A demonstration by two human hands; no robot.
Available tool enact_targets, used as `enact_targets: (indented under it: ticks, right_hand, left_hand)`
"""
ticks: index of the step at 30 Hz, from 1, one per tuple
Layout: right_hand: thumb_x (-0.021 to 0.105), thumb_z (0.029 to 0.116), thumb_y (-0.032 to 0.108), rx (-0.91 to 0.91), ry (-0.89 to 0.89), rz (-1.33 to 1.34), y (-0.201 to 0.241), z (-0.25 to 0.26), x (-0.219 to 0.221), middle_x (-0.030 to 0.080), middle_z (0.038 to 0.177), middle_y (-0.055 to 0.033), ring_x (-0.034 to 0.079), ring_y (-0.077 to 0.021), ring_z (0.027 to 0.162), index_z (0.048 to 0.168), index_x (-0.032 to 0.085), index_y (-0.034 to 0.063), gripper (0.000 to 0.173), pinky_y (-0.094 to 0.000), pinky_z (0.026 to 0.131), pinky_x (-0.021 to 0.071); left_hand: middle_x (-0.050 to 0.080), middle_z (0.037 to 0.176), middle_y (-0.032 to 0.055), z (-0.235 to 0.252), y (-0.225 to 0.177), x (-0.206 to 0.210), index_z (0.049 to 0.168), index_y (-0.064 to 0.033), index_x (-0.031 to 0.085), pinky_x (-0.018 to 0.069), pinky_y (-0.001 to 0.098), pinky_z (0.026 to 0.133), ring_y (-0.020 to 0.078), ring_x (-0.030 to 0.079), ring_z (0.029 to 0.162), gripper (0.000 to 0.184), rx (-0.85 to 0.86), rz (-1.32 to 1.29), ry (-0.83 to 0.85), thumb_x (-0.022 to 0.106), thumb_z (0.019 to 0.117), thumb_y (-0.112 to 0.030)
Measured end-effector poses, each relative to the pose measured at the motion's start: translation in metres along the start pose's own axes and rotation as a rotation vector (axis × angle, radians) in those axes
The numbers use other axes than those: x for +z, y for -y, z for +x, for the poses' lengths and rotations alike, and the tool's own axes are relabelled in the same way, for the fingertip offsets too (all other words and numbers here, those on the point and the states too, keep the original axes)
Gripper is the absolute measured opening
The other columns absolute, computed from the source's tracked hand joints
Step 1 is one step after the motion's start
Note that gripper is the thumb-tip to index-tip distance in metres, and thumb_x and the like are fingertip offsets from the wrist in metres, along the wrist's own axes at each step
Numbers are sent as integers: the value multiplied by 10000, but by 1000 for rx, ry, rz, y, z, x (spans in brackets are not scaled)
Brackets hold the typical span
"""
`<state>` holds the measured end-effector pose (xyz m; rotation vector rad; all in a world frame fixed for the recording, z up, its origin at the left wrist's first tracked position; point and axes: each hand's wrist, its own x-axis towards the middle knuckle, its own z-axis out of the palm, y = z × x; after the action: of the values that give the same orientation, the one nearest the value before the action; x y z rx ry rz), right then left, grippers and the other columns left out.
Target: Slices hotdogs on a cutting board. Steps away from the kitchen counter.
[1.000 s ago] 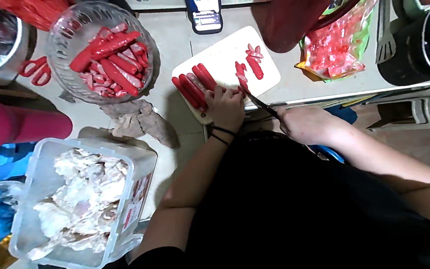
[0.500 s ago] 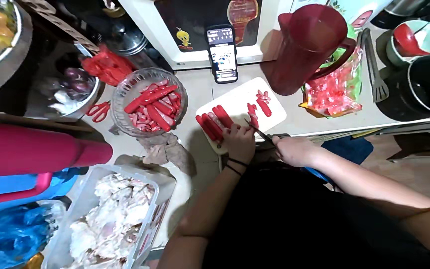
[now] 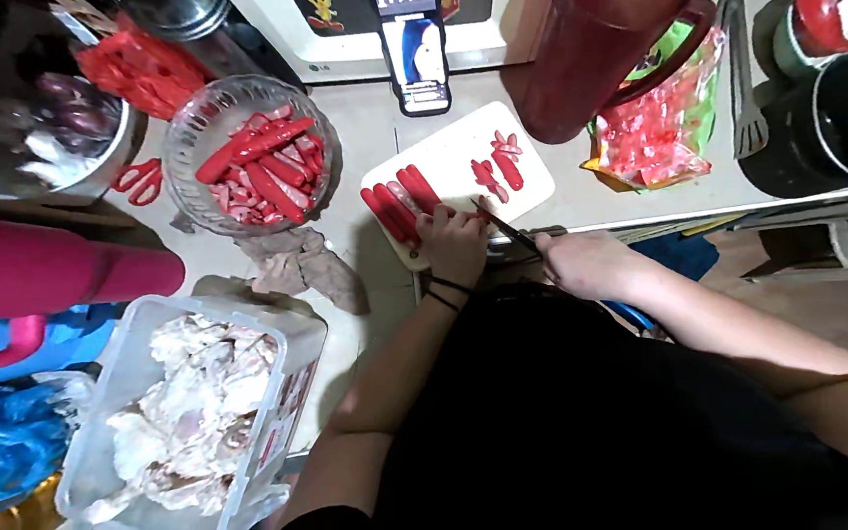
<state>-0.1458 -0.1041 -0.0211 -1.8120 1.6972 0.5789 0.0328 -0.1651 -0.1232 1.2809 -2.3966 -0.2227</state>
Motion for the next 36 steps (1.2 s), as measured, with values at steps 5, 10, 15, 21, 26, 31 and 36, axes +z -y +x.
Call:
enact_targets:
  ticks: [5, 10, 15, 21, 26, 31, 36]
  right_hand:
    - [549, 1054, 242, -15, -5, -11, 0, 2, 4, 685, 885, -128, 710, -353, 859, 1188, 586, 66, 224, -556, 713, 551]
    - [550, 1054, 257, -7, 32, -48, 0, 0, 3, 686, 880, -136, 709, -367, 875, 1225, 577, 63, 260, -562, 730, 548]
    - [509, 1077, 239, 23, 113, -18, 6, 15, -1, 690, 991, -198, 702, -419, 975, 1296, 525, 43, 294, -595, 781, 544]
    - [486, 1066, 158, 53, 5, -24, -3, 34, -2, 688, 958, -221, 706, -442, 943, 1268, 533, 23, 248, -600, 736, 541]
    - [458, 1078, 173, 39, -156, 54, -20, 43, -6, 683, 967, -258, 696, -484, 943, 1269, 536, -4, 272, -636, 737, 526]
    - [456, 1082, 198, 36, -173, 105, -19, 34, -8, 685, 949, -229, 701, -452, 934, 1252, 541, 15, 265, -613, 737, 534]
    - [451, 1092, 216, -72, -67, 53, -3, 33, 4, 690, 941, -219, 704, -444, 938, 1267, 556, 30, 275, -606, 743, 536]
  left_hand:
    - [764, 1071, 47, 2, 1, 4, 929, -119, 792, 364, 596, 1040, 332, 630, 1156, 138, -23, 6, 6, 663, 957, -158]
    - [760, 1085, 55, 1, 2, 2, 957, -108, 788, 357, 600, 1038, 340, 619, 1178, 145, -9, 3, 18, 651, 963, -157]
    - [780, 1032, 28, 4, 1, 11, 918, -140, 812, 381, 567, 1023, 303, 669, 1097, 138, -52, 12, -47, 678, 939, -163]
    - [781, 1038, 20, 11, 3, 15, 959, -150, 801, 385, 568, 1020, 298, 675, 1093, 158, -67, 32, -48, 648, 964, -191]
    - [758, 1203, 7, 40, 5, 20, 1139, -158, 788, 352, 614, 1042, 313, 655, 1152, 248, -10, -95, -24, 590, 999, -108]
    - [597, 1455, 156, 50, 20, -22, 1447, -85, 580, 305, 702, 1088, 448, 481, 1385, 424, -297, 110, 113, 485, 1068, -250]
    - [288, 1656, 235, 46, 36, -27, 1535, 47, 399, 133, 704, 1180, 459, 191, 1546, 651, -501, 222, 331, 444, 1074, -411]
